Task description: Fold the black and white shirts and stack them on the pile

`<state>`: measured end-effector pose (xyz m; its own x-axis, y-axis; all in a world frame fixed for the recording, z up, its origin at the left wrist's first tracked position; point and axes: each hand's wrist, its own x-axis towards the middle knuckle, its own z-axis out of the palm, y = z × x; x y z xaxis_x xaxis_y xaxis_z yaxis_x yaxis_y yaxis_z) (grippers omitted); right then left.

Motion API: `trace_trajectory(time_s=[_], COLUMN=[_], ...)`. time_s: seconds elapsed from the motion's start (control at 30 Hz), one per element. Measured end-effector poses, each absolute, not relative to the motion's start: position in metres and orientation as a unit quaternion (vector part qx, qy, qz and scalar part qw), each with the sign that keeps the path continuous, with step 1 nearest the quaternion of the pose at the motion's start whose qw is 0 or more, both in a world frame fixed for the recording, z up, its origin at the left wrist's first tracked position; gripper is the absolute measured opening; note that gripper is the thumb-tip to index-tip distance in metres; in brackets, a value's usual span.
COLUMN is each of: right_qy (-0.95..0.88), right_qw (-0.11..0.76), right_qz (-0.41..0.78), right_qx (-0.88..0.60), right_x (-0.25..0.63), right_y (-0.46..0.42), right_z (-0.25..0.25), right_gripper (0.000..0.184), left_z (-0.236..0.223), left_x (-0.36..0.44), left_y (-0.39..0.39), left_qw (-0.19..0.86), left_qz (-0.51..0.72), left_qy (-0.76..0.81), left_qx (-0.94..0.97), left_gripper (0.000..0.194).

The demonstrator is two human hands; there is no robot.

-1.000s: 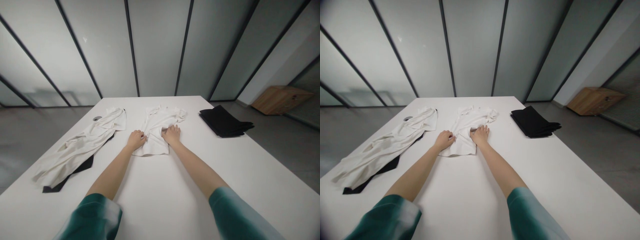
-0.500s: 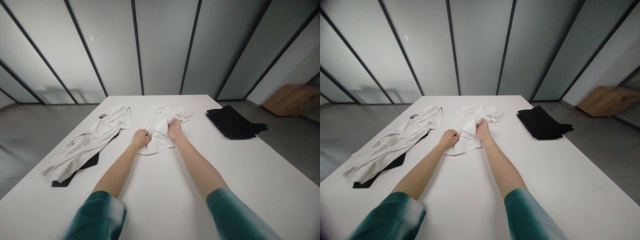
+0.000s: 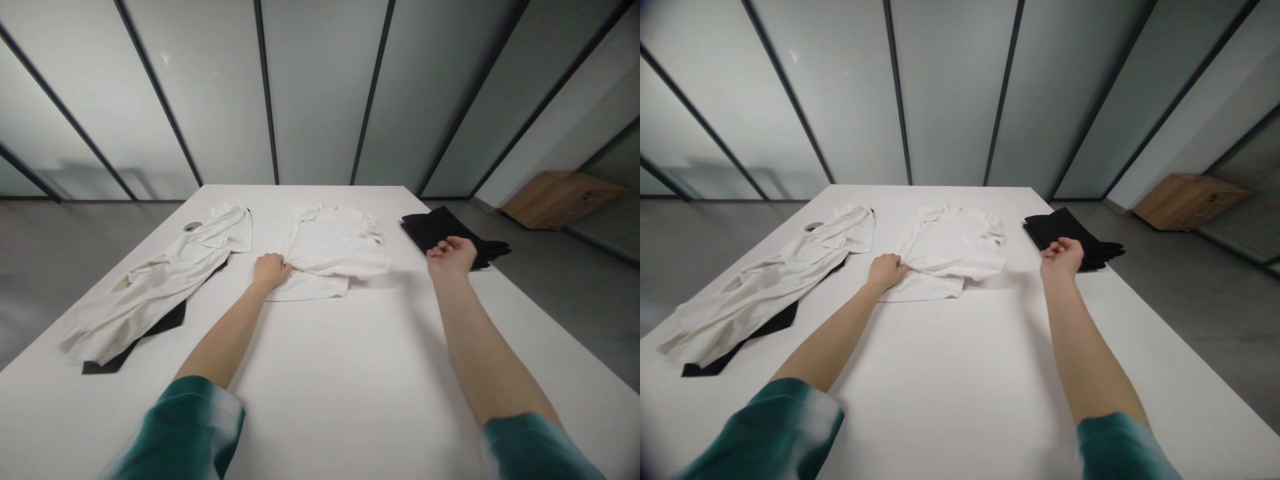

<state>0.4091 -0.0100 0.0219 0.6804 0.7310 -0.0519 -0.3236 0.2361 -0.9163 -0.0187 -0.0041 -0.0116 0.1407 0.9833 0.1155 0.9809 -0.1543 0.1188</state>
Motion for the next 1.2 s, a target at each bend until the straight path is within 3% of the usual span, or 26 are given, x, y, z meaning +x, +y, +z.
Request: trace_trajectory(time_s=[0.07,0.13,0.23,0.33,0.43,0.5,0.57,0.7,0.77,0.87,0.93,1.03,1.1,1.2], right_qy=[-0.195,-0.272,-0.494,-0.684,-0.798,-0.824,-0.789,-0.611,-0.612,-0.750,-0.827,-0.838,-0.810,-0.794], right_qw=[0.781,0.736,0.534,0.328,0.193,0.129,0.137,0.304,0.340,0.272,0.200,0.146,0.141,0.172], right_qz=[0.264,0.220,0.218,0.183,0.103,0.061,0.019,-0.091,-0.089,0.003,0.047,0.039,0.022,0.001], right_qx=[-0.532,-0.579,-0.650,-0.626,-0.562,-0.549,-0.598,-0.725,-0.709,-0.603,-0.523,-0.525,-0.569,-0.584], right_x=[0.423,0.419,0.391,0.353,0.323,0.314,0.316,0.329,0.328,0.312,0.296,0.276,0.267,0.262], right_y=[-0.014,-0.020,-0.033,-0.051,-0.061,-0.056,-0.042,-0.014,-0.012,-0.026,-0.040,-0.055,-0.057,-0.054], right_z=[0.022,0.015,-0.003,-0.018,-0.024,-0.023,-0.017,-0.002,0.001,-0.005,-0.014,-0.025,-0.026,-0.019], right_gripper=[0.019,0.018,0.017,0.023,0.045,0.043,0.036,0.029,0.023,0.024,0.030,0.063,0.075,0.056], left_z=[-0.013,-0.014,-0.015,-0.017,-0.020,-0.021,-0.019,-0.012,-0.011,-0.015,-0.020,-0.024,-0.024,-0.020], left_x=[-0.020,-0.021,-0.020,-0.018,-0.018,-0.019,-0.017,-0.007,0.001,0.011,0.015,0.016,0.016,0.017], left_y=[-0.004,-0.004,-0.005,-0.009,-0.011,-0.012,-0.013,-0.019,-0.024,-0.028,-0.027,-0.024,-0.023,-0.024], left_qw=[0.009,0.002,0.007,0.027,0.025,0.014,-0.003,-0.004,0.028,0.065,0.081,0.165,0.273,0.414], left_qz=[0.098,0.123,0.137,0.120,0.108,0.109,0.126,0.155,0.143,0.122,0.131,0.184,0.234,0.293], left_qy=[0.653,0.644,0.605,0.574,0.564,0.564,0.567,0.531,0.475,0.403,0.401,0.425,0.423,0.392], left_qx=[0.751,0.755,0.784,0.810,0.818,0.818,0.814,0.833,0.868,0.905,0.903,0.871,0.832,0.768], left_gripper=[0.030,0.030,0.033,0.040,0.054,0.065,0.065,0.033,0.029,0.036,0.028,0.025,0.030,0.037])
